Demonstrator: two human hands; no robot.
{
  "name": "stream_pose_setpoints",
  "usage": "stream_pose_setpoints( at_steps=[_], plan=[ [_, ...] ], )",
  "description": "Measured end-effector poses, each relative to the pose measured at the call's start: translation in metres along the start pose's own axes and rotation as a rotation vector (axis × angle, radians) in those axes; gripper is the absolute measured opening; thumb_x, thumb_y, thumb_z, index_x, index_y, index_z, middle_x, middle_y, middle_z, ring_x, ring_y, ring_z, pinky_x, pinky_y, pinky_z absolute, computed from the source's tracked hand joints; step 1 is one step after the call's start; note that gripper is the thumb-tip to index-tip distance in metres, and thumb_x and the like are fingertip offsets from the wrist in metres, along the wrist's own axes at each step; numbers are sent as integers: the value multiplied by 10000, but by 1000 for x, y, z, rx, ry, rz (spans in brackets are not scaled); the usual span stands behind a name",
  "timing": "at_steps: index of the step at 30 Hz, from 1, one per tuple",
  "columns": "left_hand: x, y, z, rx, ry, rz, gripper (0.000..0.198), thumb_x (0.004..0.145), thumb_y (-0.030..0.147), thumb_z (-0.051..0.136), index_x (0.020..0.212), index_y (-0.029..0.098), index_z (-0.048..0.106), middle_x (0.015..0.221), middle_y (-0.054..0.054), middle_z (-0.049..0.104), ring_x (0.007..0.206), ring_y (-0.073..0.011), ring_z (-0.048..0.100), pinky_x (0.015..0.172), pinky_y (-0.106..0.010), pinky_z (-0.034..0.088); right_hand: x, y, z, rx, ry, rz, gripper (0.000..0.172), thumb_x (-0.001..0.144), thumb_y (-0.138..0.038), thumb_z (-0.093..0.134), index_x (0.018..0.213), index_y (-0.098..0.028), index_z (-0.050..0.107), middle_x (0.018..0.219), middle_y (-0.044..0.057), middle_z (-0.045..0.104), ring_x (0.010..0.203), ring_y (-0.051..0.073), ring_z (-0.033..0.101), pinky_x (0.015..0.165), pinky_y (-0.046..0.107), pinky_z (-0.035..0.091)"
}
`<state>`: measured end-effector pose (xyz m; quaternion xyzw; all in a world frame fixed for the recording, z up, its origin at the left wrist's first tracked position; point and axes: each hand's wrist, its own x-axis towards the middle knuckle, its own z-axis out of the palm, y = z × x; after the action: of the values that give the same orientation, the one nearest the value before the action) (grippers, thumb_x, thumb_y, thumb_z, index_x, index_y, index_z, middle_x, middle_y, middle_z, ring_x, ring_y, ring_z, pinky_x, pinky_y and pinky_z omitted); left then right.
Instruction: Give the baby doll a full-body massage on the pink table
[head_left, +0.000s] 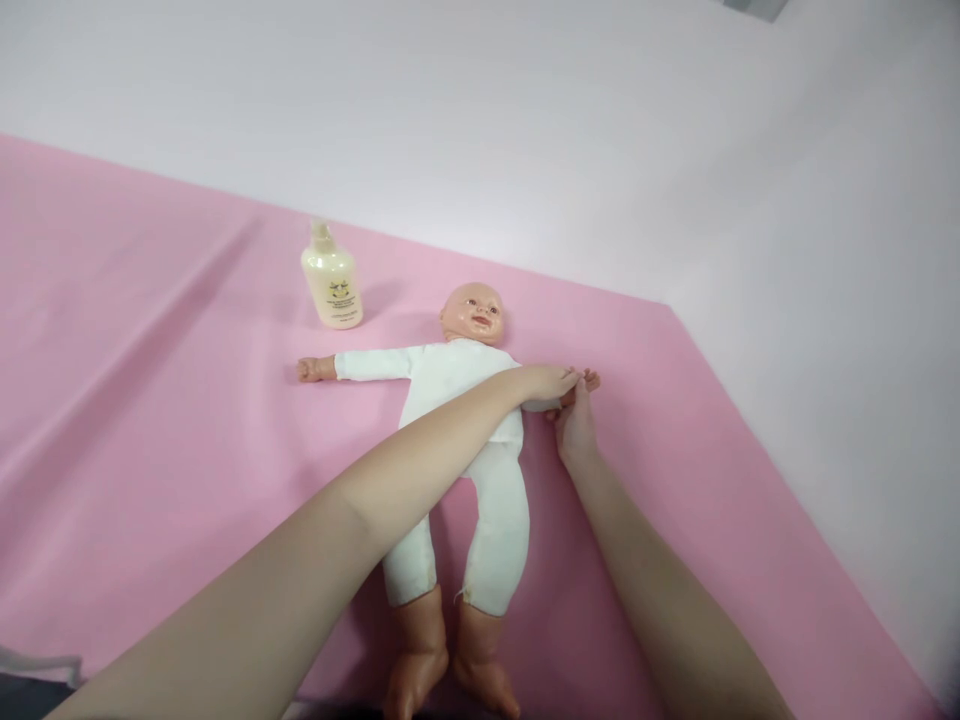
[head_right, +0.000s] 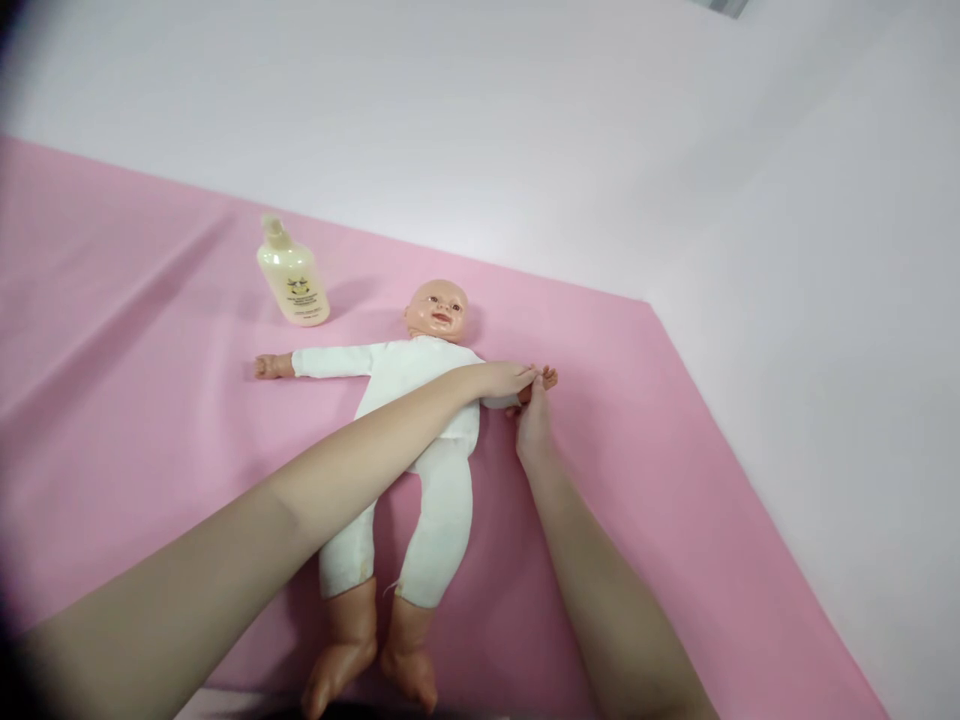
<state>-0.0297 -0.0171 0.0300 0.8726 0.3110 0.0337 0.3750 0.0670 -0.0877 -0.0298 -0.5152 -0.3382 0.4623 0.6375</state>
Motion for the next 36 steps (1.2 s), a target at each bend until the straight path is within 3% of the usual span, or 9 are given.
stream_pose_setpoints(
  at_steps=[10, 18, 36],
  plan=[
    [5, -3, 3, -59, 40, 12, 638, 1056, 362, 106, 1384, 75, 571, 1444, -140, 594, 1281, -207, 578, 1107, -311, 388, -1, -1, 1, 9, 2, 5, 711, 796, -721, 560, 1337, -259, 577, 1229, 61, 606, 744, 110, 488, 501, 220, 302],
    [9, -7, 4, -36, 47, 17, 639, 1053, 384, 104, 1356, 108, 593, 1408, -113, 628, 1255, -199, 594, 1105, -314, 392, 0, 0, 1, 2, 5, -11, 736, 793, -727, 561, 1365, -264, 569, 1269, 68, 604, 799, 124, 527, 489, 211, 302],
    [7, -6, 3, -56, 30, 19, 643, 1050, 393, 107, 1394, 105, 567, 1429, -124, 611, 1259, -203, 593, 1101, -315, 396, -1, -1, 1, -13, 6, 3, 727, 806, -731, 544, 1362, -262, 566, 1169, 52, 630, 728, 112, 506, 505, 225, 317]
  ],
)
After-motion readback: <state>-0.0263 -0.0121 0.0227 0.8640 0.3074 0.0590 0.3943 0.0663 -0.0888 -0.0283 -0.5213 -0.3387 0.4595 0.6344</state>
